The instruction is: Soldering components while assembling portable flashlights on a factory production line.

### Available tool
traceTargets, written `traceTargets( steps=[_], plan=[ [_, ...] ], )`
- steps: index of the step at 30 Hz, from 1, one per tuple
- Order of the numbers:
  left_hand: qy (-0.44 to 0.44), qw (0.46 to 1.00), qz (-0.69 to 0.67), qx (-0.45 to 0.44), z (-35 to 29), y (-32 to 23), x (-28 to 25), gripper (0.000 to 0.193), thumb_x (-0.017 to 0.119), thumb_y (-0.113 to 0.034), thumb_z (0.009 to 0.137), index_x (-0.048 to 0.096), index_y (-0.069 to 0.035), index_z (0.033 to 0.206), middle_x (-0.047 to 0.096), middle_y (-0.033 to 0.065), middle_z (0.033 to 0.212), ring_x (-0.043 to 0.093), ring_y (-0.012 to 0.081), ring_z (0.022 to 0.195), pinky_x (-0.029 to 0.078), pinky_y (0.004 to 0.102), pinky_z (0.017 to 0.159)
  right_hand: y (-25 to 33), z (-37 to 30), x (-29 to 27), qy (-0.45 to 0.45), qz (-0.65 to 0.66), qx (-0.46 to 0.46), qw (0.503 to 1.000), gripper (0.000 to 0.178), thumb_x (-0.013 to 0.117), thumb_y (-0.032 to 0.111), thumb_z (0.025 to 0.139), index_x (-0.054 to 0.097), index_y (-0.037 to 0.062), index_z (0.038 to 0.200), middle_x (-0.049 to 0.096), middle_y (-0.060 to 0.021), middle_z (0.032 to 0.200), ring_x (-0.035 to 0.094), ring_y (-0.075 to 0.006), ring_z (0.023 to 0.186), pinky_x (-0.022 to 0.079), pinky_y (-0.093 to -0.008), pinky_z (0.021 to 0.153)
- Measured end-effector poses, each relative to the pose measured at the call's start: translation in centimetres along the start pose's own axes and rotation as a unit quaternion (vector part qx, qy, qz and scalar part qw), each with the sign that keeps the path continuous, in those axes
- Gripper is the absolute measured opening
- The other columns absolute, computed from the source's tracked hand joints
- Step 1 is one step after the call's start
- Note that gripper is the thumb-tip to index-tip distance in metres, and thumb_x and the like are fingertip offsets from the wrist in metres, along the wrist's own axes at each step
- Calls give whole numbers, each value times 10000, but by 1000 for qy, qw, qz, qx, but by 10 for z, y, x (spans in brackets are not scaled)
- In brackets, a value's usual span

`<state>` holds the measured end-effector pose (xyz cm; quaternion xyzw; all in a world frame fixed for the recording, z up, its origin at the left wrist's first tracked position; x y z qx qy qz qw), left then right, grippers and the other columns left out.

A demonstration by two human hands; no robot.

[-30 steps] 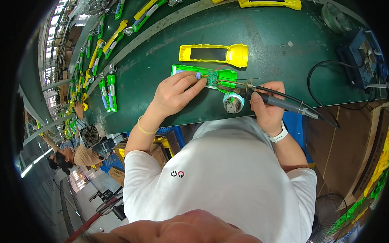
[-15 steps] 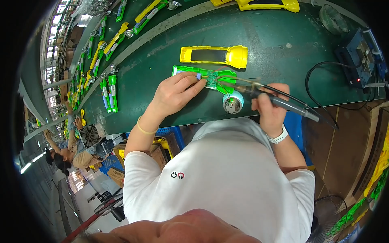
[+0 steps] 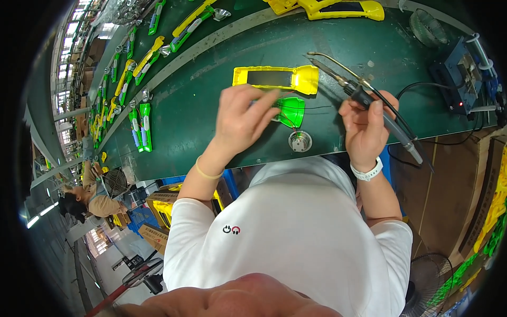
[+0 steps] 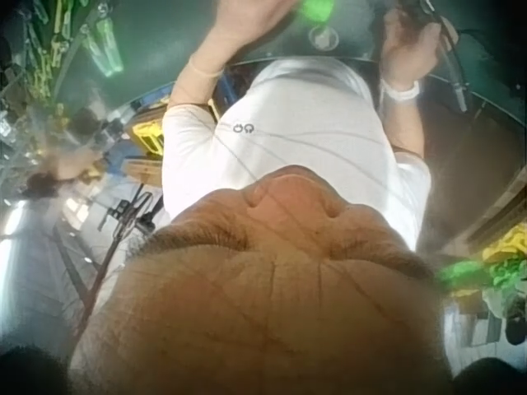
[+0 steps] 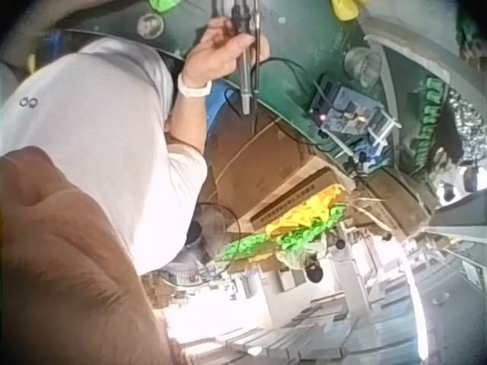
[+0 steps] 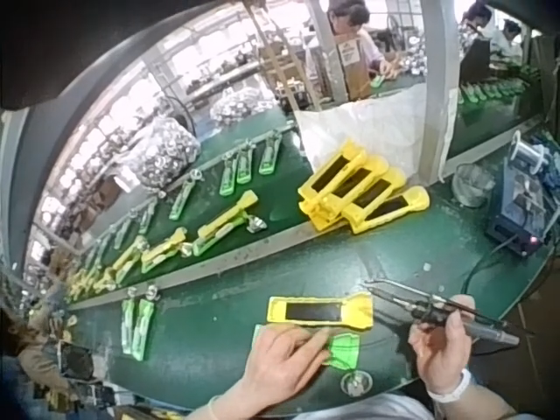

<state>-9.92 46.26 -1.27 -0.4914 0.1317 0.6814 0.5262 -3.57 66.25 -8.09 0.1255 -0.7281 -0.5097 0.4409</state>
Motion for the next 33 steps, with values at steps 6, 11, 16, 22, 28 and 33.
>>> traceTargets(
  steps=[6,11,16,22,28,33],
  plan=[
    [27,994,-22,-101,-29,22,-22,443,621,60,695,539,-40,1119,558,108,1046,542,284,955,451,370,800,4,-6,-10,65,15,-28,997,275,469,277,927,400,41,1050,521,-120,777,476,-153,536,362,-224,460],
    [22,981,-143,-131,-40,38,-17,342,561,135,773,518,1,1085,615,152,1043,642,260,895,520,298,779,-18,-24,-4,133,-43,33,990,270,509,252,908,381,45,1027,504,-109,763,479,-134,538,359,-219,456],
    [-5,991,-125,-46,-37,28,-19,256,635,110,698,608,-5,924,623,159,1027,644,276,872,525,319,756,-24,-32,2,145,-34,42,988,274,571,183,877,363,50,997,481,-92,822,483,-123,548,387,-223,476],
    [64,994,-34,88,-23,7,1,234,658,-42,655,651,-64,888,614,72,871,621,224,822,524,303,650,-31,-34,3,157,-110,71,979,284,607,62,839,363,48,984,493,-61,771,484,-89,543,415,-213,484],
    [90,991,7,98,-18,0,2,230,628,-63,677,657,-78,904,604,49,837,622,196,817,526,278,640,-31,-33,3,156,-152,63,974,272,608,83,846,367,45,965,507,-39,709,479,-67,526,407,-198,474],
    [99,990,21,98,-17,-1,4,232,625,-63,679,657,-78,908,602,43,838,624,194,826,530,281,645,-33,-33,5,173,-167,65,968,276,619,93,844,370,40,951,508,-33,724,467,-51,551,397,-189,493]
  ],
)
Point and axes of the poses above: each hand's wrist, its own z-axis towards the middle knuckle, its own x-axis out of the palm, y = z × x, the point moved 10 cm from there along z, towards the middle knuckle
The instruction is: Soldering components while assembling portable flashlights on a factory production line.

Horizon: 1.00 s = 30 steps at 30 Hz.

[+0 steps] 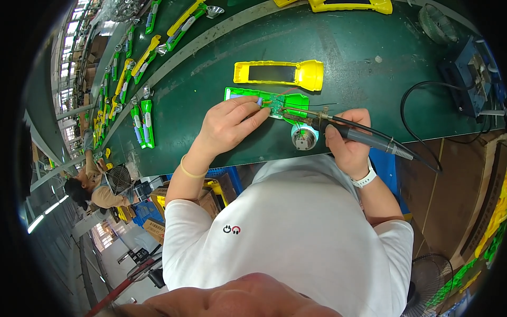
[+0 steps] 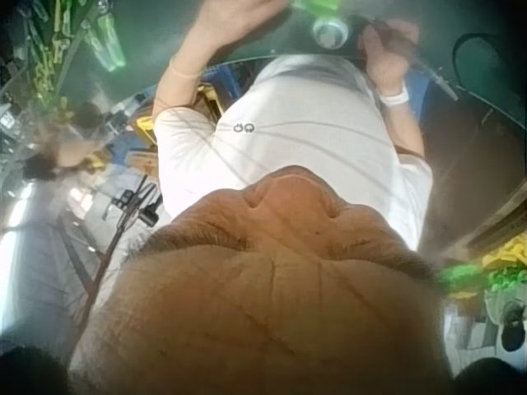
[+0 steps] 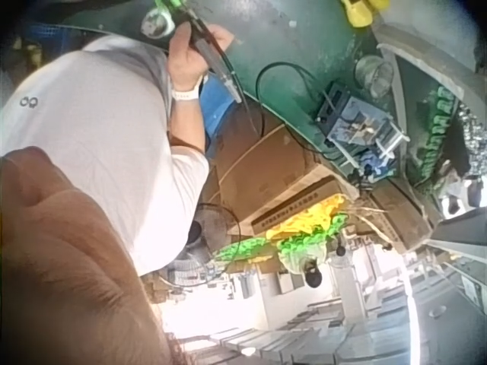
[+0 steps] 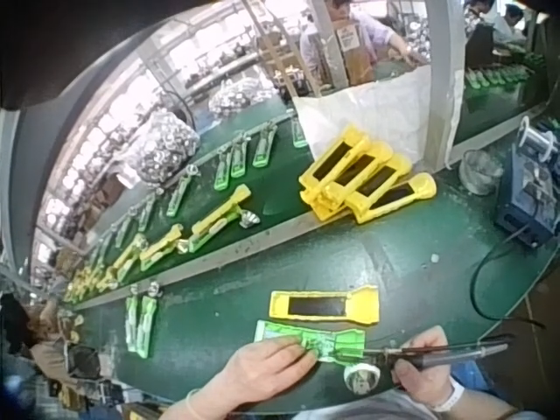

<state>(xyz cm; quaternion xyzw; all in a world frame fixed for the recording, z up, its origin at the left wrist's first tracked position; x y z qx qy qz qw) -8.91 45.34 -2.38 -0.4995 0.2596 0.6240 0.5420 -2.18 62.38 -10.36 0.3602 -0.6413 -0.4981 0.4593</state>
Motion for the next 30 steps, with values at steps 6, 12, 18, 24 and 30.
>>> traceTargets(
  steps=[6,12,18,24,30],
  plan=[
    [11,1000,5,0,0,-1,1,240,621,-65,683,653,-86,919,604,40,852,623,193,841,533,279,649,-5,0,5,29,-45,1,999,279,623,63,836,373,37,955,501,-26,782,442,-40,602,384,-183,531],
    [22,1000,15,-2,0,-2,2,241,614,-69,691,647,-93,929,603,39,863,624,195,847,529,281,647,0,-1,0,5,32,9,999,260,607,92,849,382,45,969,499,-38,761,473,-66,561,397,-194,501],
    [20,1000,19,-5,0,-3,3,223,618,-67,696,646,-95,915,601,41,873,622,197,841,525,285,639,14,0,-18,-32,81,-28,996,266,549,242,889,390,68,1010,511,-64,726,491,-109,509,362,-187,448],
    [-28,996,-41,-76,14,8,-16,288,727,-136,626,660,-100,903,590,33,874,568,226,855,445,360,724,45,13,-59,-105,104,-120,982,221,483,212,917,415,52,1053,508,-119,748,505,-168,543,402,-244,473],
    [-86,990,-64,-92,48,-11,27,243,690,-127,703,609,-97,930,564,37,871,526,233,857,385,366,743,46,44,-33,-52,145,-107,982,200,493,150,918,404,50,1068,511,-112,763,543,-182,575,413,-246,481]
  ],
)
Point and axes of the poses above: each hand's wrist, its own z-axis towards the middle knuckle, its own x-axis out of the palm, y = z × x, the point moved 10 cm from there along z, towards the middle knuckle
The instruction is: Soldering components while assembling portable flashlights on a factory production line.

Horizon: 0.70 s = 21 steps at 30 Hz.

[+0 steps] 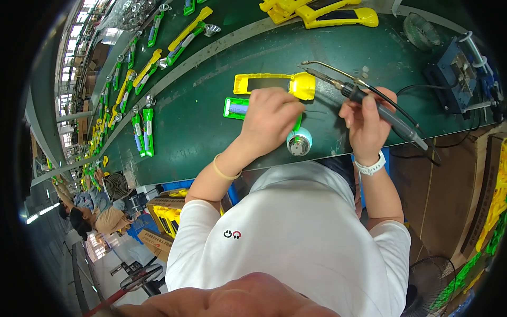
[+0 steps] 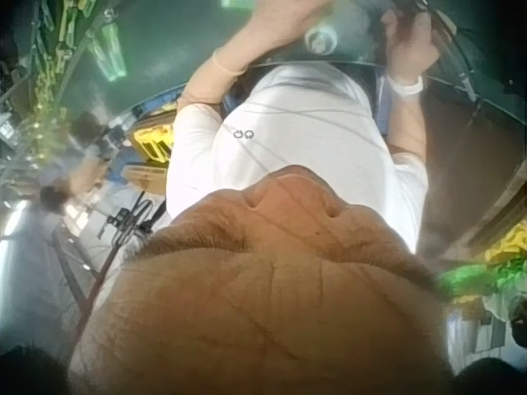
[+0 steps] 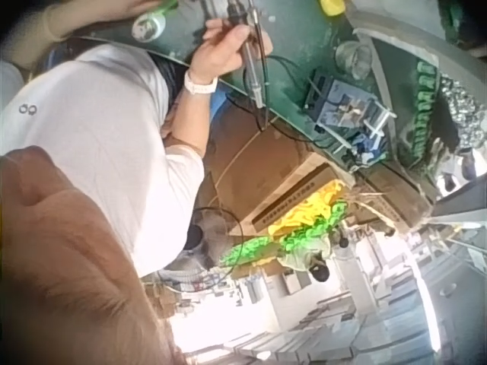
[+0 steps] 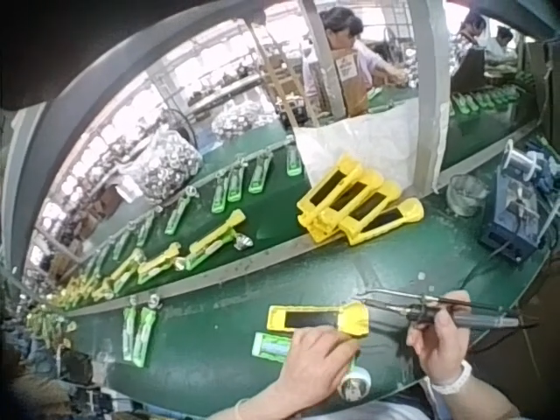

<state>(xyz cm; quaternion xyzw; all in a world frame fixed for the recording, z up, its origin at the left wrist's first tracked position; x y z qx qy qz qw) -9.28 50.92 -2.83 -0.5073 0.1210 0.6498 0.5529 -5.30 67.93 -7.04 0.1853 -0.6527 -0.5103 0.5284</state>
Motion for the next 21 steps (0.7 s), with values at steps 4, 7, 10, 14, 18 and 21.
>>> traceTargets(
  steps=[4,7,10,14,18,21],
  plan=[
    [34,970,-84,-226,-8,37,-1,110,647,-92,755,592,-77,850,515,76,688,492,261,687,366,363,669,-8,21,4,-4,-24,21,999,192,479,109,926,379,43,1076,566,-143,840,638,-261,732,527,-319,635],
    [5,986,-11,-164,-7,33,2,112,659,-104,748,597,-79,838,498,76,674,488,259,678,369,359,655,-29,39,25,37,-21,58,997,221,511,117,919,379,33,1075,552,-125,910,638,-274,862,527,-341,789],
    [-11,988,-43,-149,-16,45,-1,85,667,-100,721,599,-88,770,489,61,691,480,247,680,368,371,643,-54,44,32,50,-50,110,991,201,507,138,923,394,41,1058,543,-106,899,603,-242,919,463,-462,915],
    [-46,994,-13,-103,-12,47,-20,82,664,-89,718,631,-95,793,546,67,748,525,258,743,409,350,660,-65,20,28,71,-97,163,979,200,505,134,921,395,42,1061,509,-81,899,594,-196,893,487,-364,870],
    [43,990,-25,-136,-10,52,-1,85,662,-90,704,638,-92,786,568,49,680,562,238,703,447,341,640,-41,9,18,29,-39,106,993,234,575,99,880,407,55,1036,541,-67,814,558,-131,659,469,-245,613],
    [64,982,-69,-165,-11,61,1,105,682,-103,711,649,-95,811,598,64,726,584,247,700,469,340,624,-22,4,1,21,-88,81,993,240,591,126,870,391,65,987,503,-47,762,454,-90,498,386,-215,439]
  ],
)
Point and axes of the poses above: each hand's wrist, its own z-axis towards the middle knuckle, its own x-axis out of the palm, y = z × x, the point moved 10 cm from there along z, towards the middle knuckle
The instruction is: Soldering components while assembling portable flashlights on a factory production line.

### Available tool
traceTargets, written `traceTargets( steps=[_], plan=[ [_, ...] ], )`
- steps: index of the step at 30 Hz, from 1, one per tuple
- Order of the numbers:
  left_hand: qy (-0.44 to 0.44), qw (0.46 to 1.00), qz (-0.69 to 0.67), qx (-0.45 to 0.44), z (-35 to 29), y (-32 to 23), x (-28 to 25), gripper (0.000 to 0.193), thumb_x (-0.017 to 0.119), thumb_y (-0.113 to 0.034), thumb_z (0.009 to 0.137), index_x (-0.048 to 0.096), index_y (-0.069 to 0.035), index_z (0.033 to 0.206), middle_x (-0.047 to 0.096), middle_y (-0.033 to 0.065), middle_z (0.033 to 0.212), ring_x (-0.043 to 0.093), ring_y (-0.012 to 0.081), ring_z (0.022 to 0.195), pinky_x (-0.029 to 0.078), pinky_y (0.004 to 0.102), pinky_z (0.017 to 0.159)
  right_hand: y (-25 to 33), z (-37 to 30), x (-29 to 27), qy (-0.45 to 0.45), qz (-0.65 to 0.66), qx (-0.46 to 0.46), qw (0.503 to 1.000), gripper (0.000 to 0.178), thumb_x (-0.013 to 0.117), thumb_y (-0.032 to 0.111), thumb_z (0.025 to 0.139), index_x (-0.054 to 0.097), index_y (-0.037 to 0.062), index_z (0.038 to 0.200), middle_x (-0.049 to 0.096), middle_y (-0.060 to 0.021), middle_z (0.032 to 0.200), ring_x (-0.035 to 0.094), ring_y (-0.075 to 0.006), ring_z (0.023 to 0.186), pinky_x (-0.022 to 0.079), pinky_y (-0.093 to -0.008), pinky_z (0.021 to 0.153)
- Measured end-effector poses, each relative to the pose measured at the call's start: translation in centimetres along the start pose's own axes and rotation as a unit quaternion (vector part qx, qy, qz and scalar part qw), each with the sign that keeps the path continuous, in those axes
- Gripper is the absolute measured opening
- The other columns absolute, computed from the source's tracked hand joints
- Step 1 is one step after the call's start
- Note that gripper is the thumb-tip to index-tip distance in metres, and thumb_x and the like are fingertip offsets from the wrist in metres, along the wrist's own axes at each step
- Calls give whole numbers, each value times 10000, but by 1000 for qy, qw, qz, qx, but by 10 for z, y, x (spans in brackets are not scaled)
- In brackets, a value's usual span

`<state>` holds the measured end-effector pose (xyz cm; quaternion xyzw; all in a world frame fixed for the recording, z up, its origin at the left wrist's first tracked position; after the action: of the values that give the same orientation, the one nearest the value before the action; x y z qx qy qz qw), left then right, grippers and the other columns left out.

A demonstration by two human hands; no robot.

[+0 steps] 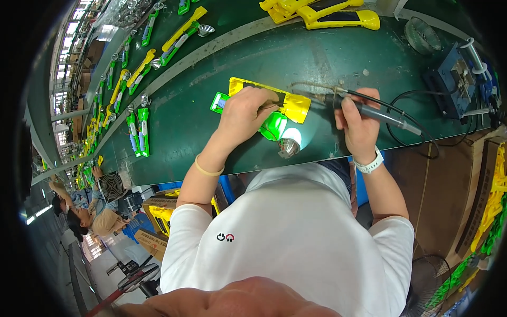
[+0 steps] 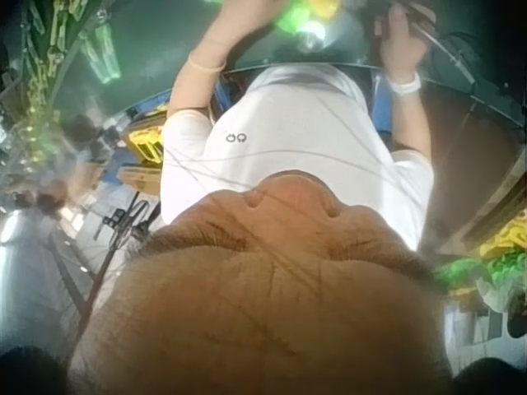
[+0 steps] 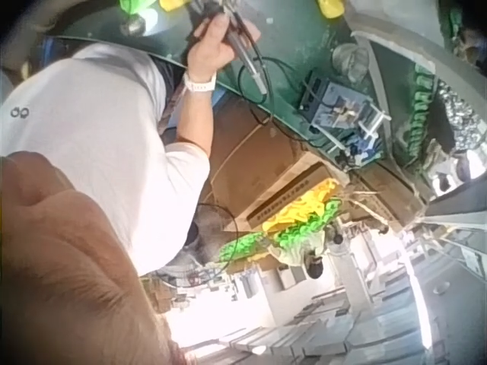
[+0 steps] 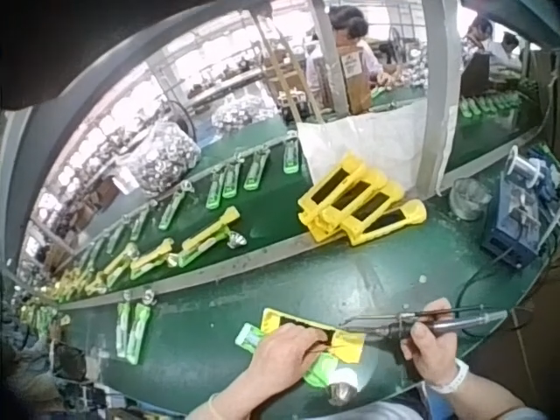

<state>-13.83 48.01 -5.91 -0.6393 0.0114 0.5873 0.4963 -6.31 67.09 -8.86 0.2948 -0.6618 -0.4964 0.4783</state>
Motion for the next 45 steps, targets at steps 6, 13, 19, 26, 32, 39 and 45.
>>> traceTargets(
  steps=[6,13,19,26,32,39,45],
  plan=[
    [50,998,40,5,9,-5,8,75,682,-107,691,640,-82,748,602,67,699,594,246,685,474,348,590,5,-9,-2,8,-46,-15,999,233,599,121,857,394,70,955,468,-24,778,416,-59,542,395,-199,455],
    [69,991,95,-59,15,1,10,61,663,-115,706,648,-78,752,599,68,685,595,248,666,467,354,575,2,-3,-11,-12,-31,0,999,231,600,112,854,394,67,950,476,-29,772,414,-57,532,392,-196,457],
    [52,998,19,-11,5,5,8,57,656,-116,729,664,-81,773,609,74,711,598,248,692,478,353,597,-2,-4,-2,43,-48,12,998,242,609,110,849,395,54,946,497,-25,707,422,-58,501,359,-193,445],
    [55,997,49,17,9,-5,7,89,654,-56,690,645,-84,773,593,55,701,591,235,677,476,338,591,-7,-9,3,80,-180,-24,980,236,646,65,813,431,30,903,499,-2,736,417,-38,624,363,-191,550],
    [71,994,80,16,14,-7,11,84,642,-75,679,641,-95,760,579,60,684,586,241,663,468,347,566,-12,-8,5,78,-173,3,982,234,649,78,819,437,26,903,507,-8,755,436,-42,630,372,-196,545],
    [76,993,89,4,16,-7,13,60,639,-88,687,635,-89,748,576,68,674,586,248,661,466,352,563,-21,-7,12,98,-186,42,977,247,660,81,813,440,23,910,517,-13,750,440,-41,614,374,-194,534],
    [74,993,92,1,16,-5,14,55,641,-95,693,633,-78,745,581,73,677,585,255,665,469,354,567,-3,-13,2,82,-176,-54,979,273,649,61,815,420,24,958,529,-37,740,502,-74,577,406,-214,505]
  ],
)
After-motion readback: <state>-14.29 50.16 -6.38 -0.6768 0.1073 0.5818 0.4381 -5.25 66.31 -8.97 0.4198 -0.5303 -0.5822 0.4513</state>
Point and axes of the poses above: each hand's wrist, its own z-axis towards the middle knuckle, its own x-axis out of the palm, y = z × x, the point moved 10 cm from there along z, towards the middle knuckle
